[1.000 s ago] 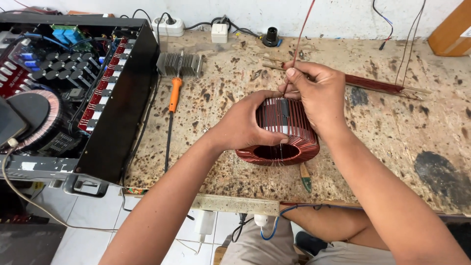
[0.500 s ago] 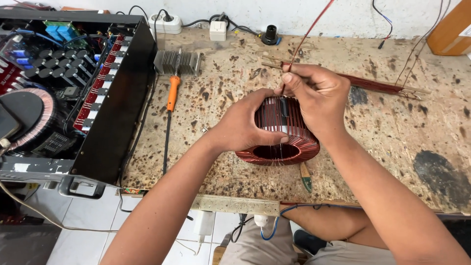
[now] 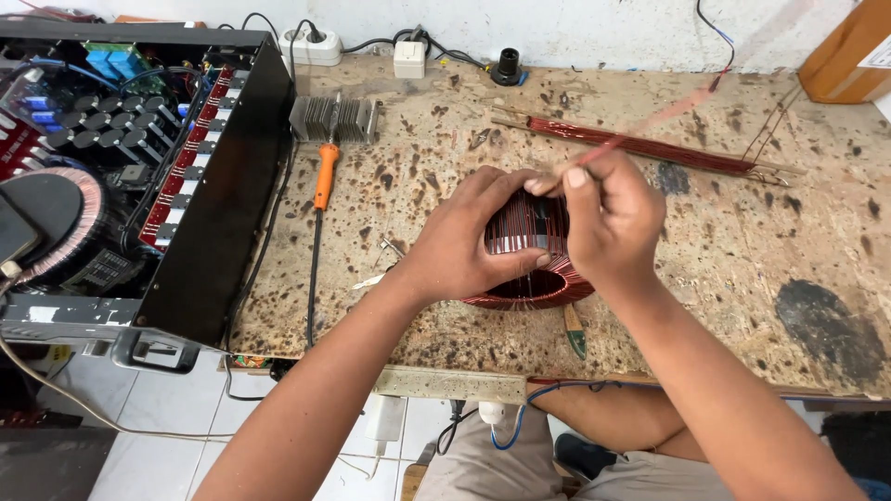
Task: Manually winding copper wire around a toroidal transformer core using a wooden shuttle on a workbench.
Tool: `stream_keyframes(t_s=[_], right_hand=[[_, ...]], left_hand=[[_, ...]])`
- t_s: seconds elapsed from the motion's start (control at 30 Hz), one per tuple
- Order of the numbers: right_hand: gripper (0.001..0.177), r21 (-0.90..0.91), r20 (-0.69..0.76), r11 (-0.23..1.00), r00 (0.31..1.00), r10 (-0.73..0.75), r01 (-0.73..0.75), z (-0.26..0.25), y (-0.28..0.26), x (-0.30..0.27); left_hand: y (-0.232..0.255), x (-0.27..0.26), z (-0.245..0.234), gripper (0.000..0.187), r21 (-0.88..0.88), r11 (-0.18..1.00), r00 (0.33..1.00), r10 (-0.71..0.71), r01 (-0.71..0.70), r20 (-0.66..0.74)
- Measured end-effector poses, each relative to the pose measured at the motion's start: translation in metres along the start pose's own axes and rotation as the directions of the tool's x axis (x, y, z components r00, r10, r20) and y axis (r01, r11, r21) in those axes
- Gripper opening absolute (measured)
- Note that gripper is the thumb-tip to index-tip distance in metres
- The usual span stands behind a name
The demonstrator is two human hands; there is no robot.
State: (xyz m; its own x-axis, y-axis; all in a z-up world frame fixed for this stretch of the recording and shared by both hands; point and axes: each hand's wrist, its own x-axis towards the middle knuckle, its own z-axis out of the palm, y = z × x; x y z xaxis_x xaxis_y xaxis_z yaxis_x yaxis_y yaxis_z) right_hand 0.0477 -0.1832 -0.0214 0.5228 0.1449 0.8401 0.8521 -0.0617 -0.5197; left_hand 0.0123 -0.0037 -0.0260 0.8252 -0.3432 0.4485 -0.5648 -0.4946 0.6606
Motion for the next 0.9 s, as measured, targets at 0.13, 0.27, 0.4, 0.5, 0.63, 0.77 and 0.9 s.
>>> stream_keyframes(t_s=[0.13, 0.27, 0.4, 0.5, 0.63, 0.77, 0.9], right_hand=[[0.023, 0.050, -0.042, 0.999, 0.999, -0.011, 0.013, -0.001, -0.015, -0.036], [0.022, 0.077, -0.133, 0.997, 0.991, 0.022, -0.012, 0.009, -0.042, -0.064], [0.018, 0.091, -0.233, 0.996, 0.972, 0.028, -0.007, 0.016, -0.053, -0.073], [0.018, 0.111, -0.259, 0.994, 0.965, 0.040, -0.011, 0.019, -0.057, -0.073], [0.016, 0.151, -0.193, 0.986, 0.976, 0.097, -0.068, 0.020, -0.071, -0.092], [0.020, 0.193, -0.261, 0.974, 0.950, 0.171, -0.122, 0.024, -0.083, -0.106], [0.020, 0.218, -0.271, 0.963, 0.937, 0.218, -0.161, 0.026, -0.095, -0.114]], left_hand=[[-0.001, -0.002, 0.004, 0.080, 0.017, 1.000, 1.000, -0.019, 0.019, -0.003], [-0.002, 0.001, 0.006, 0.081, 0.054, 0.998, 0.999, -0.032, 0.032, 0.008], [0.015, 0.008, -0.002, 0.086, 0.105, 0.990, 0.987, -0.110, 0.099, 0.113], [0.019, 0.012, -0.003, 0.097, 0.206, 0.971, 0.977, -0.150, 0.118, 0.150], [0.010, 0.007, 0.004, 0.100, 0.229, 0.968, 0.982, -0.137, 0.104, 0.132], [0.006, 0.001, 0.005, 0.097, 0.212, 0.972, 0.988, -0.121, 0.098, 0.097], [0.002, -0.003, 0.004, 0.098, 0.206, 0.973, 0.991, -0.117, 0.100, 0.071]])
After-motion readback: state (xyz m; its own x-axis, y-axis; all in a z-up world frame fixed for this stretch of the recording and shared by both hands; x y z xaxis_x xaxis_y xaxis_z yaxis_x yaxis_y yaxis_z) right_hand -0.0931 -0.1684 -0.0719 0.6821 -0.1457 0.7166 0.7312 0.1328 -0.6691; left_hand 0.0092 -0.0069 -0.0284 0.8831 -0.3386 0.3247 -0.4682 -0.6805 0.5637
